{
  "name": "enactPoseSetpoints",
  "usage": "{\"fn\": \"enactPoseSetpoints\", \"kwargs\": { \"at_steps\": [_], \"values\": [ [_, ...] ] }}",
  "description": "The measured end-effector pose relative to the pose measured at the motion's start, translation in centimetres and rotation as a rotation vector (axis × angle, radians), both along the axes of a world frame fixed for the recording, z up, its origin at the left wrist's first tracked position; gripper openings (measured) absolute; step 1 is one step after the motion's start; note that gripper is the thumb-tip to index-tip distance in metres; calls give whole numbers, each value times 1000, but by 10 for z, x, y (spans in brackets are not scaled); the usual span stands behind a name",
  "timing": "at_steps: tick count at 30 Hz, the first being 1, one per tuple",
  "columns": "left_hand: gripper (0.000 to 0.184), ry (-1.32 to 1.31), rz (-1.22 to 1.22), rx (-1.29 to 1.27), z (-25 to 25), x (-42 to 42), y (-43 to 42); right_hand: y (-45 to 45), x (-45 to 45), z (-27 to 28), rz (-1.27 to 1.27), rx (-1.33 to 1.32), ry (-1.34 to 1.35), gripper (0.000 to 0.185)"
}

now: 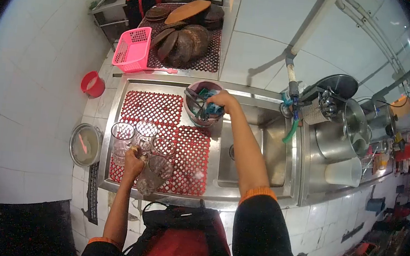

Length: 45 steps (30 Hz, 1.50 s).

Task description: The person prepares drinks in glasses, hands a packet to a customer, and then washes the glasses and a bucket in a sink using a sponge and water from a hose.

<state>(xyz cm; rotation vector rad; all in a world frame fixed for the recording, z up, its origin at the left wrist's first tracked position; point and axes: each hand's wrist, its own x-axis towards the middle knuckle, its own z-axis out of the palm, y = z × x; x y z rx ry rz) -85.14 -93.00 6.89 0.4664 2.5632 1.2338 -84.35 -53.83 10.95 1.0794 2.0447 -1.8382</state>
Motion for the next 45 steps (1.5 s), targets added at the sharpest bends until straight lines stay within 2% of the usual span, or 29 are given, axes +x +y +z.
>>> {"fn": "enactPoseSetpoints", "kwargs": {
  "at_steps": [1,3,4,6,8,10,12,14,16,17,18,20,22,24,26,27,29,30,32,33,34,36,37,38,40,41,43,44,45],
  "values": [
    [21,-10,-1,-12,5,1,1,-1,-3,-1,-4,-3,2,33],
    [21,-10,-1,13,5,2,1,-3,-10,0,375,542,-260,37],
    [21,-13,5,41,6,2,0,-4,-14,1,373,541,-258,37],
    [19,-16,-1,13,10,2,0,-4,-23,0,683,837,-366,39],
    [17,-23,-5,-18,14,5,0,-3,-31,-5,639,899,-321,32],
    [15,-19,46,102,15,8,0,1,-37,-13,598,962,-270,27],
    [15,-7,43,126,1,6,-4,13,-34,-16,637,1000,-54,29],
    [15,8,35,148,-3,5,-8,6,-18,8,680,962,-37,37],
    [16,-50,-9,164,1,3,-8,-12,2,36,114,542,198,39],
    [13,-21,-22,21,2,1,-10,-31,12,65,69,411,291,35],
    [13,-2,-20,25,8,1,-7,-50,17,86,25,281,385,32],
    [13,70,-106,-80,25,5,4,-63,17,77,-100,151,489,35],
    [19,104,-213,-126,32,5,15,-93,30,81,-51,-170,510,35],
    [21,189,-470,-232,35,6,28,-124,30,73,155,31,558,30],
    [20,260,-556,-242,53,9,45,-151,35,65,322,373,510,28],
    [18,284,-643,-225,60,8,53,-162,36,46,330,310,569,27],
    [12,361,-836,-193,72,5,64,-166,47,45,353,168,638,25],
    [12,367,-845,-192,74,3,67,-159,57,55,343,173,642,25],
    [8,325,-1016,-171,74,-1,71,-141,79,66,598,399,832,24],
    [8,360,-1032,-229,67,0,74,-127,75,43,852,777,842,26],
    [8,362,-1043,-229,69,2,80,-127,75,43,842,780,838,26],
    [10,452,-1223,-227,73,11,90,-136,72,37,782,828,976,28],
    [10,497,-1207,-345,77,19,94,-142,64,28,711,811,990,30],
    [10,498,-1215,-346,73,21,96,-142,62,20,703,812,988,30],
    [11,402,-1239,-244,75,22,99,-148,64,40,484,275,389,37],
    [12,531,-1287,-256,83,24,99,-152,75,49,480,276,393,37],
    [12,538,-1273,-268,76,21,95,-159,111,55,-93,-668,619,41],
    [12,538,-1255,-278,71,20,92,-157,122,48,-91,-670,617,41],
    [11,545,-1217,-244,74,20,90,-154,131,42,42,-127,666,41]
  ]
}}
